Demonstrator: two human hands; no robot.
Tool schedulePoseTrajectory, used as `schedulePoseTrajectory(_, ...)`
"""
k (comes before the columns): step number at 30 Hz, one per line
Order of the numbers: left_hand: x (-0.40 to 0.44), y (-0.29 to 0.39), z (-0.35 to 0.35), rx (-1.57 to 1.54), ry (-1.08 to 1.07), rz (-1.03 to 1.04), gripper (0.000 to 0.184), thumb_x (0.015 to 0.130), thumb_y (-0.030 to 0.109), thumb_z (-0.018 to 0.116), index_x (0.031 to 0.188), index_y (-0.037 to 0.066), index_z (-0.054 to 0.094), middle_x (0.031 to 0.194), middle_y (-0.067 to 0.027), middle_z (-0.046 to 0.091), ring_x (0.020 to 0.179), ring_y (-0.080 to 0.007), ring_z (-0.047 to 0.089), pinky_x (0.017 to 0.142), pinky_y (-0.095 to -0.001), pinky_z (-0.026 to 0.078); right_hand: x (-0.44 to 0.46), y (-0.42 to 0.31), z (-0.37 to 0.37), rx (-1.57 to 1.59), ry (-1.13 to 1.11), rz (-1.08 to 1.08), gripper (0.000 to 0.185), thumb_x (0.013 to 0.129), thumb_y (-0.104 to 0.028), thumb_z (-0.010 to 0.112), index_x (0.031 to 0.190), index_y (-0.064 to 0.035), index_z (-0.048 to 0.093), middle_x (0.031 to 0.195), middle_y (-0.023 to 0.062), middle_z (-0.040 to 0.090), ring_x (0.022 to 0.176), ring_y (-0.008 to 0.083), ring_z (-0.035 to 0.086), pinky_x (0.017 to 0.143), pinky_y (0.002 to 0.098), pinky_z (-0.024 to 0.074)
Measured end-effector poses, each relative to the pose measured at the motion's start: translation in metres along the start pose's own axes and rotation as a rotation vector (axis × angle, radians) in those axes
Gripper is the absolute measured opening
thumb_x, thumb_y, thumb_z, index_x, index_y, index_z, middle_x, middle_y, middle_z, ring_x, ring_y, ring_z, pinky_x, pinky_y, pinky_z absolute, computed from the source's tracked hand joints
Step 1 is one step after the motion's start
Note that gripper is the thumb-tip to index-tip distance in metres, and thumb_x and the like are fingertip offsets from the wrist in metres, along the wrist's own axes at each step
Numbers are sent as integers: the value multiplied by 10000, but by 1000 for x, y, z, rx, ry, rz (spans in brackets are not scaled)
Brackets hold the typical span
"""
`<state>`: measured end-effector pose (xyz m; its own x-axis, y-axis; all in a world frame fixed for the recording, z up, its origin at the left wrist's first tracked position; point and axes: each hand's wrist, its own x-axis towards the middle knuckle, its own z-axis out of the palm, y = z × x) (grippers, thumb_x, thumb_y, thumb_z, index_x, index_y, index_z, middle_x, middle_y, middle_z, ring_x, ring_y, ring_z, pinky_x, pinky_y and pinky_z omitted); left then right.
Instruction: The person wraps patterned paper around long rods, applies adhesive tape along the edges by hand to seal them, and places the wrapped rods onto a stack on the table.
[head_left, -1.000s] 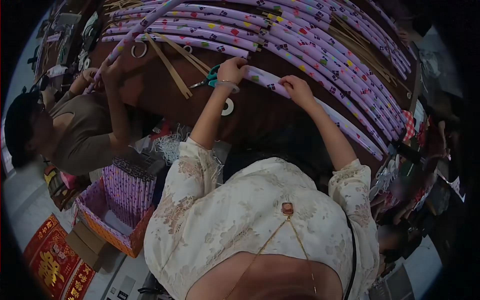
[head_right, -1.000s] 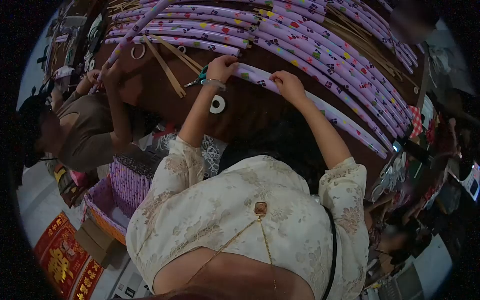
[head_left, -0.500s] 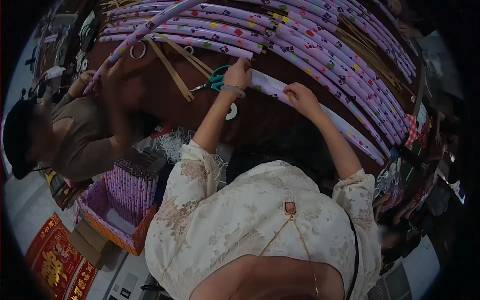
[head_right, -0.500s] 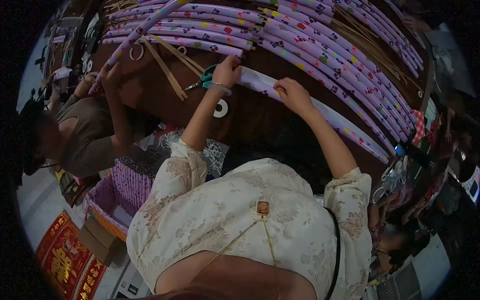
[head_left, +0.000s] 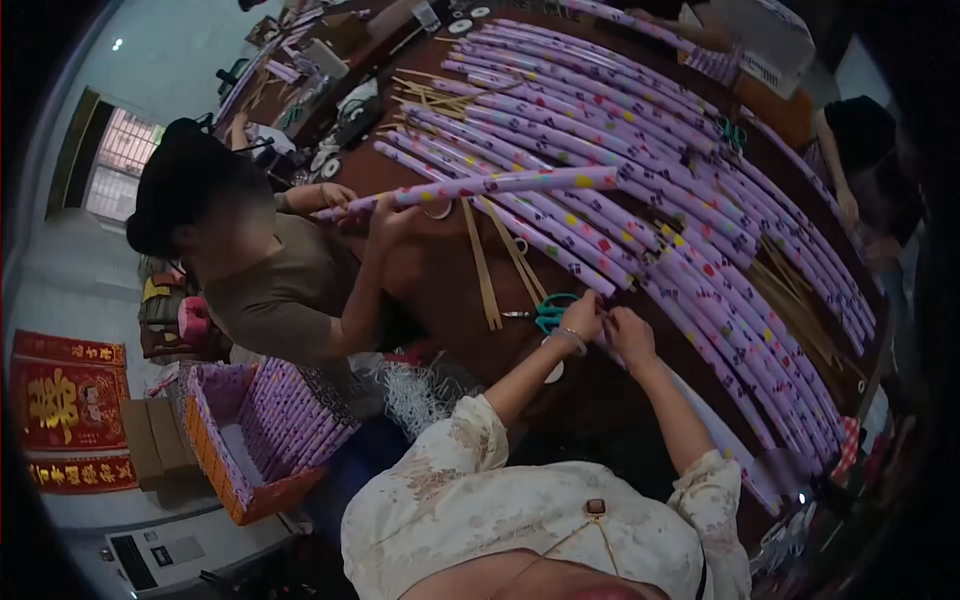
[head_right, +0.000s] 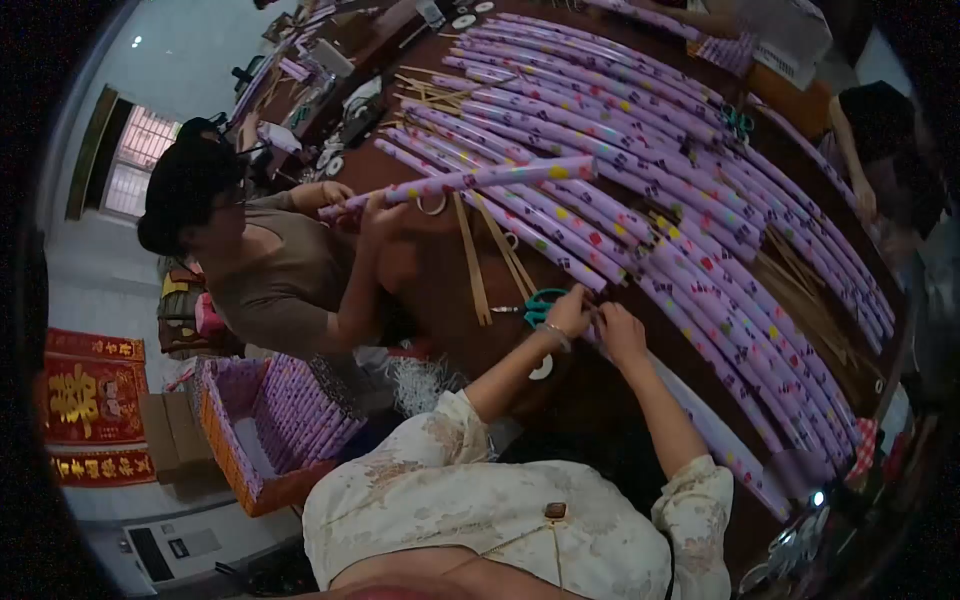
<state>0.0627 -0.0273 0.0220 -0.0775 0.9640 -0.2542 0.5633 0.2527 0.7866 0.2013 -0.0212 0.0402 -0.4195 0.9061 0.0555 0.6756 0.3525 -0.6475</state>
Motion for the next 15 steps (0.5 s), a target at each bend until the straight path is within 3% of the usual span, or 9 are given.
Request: schedulePoseTrajectory(15,-2,14,-10,-1,-22,-60,252,697,43,570,929,-24,498,817,-170,632,766,-311,610,665,-375,486,6,6,13,-109,55,-45,132,782,-180,575,780,-57,528,739,131,581,697,331,581,582,432,460)
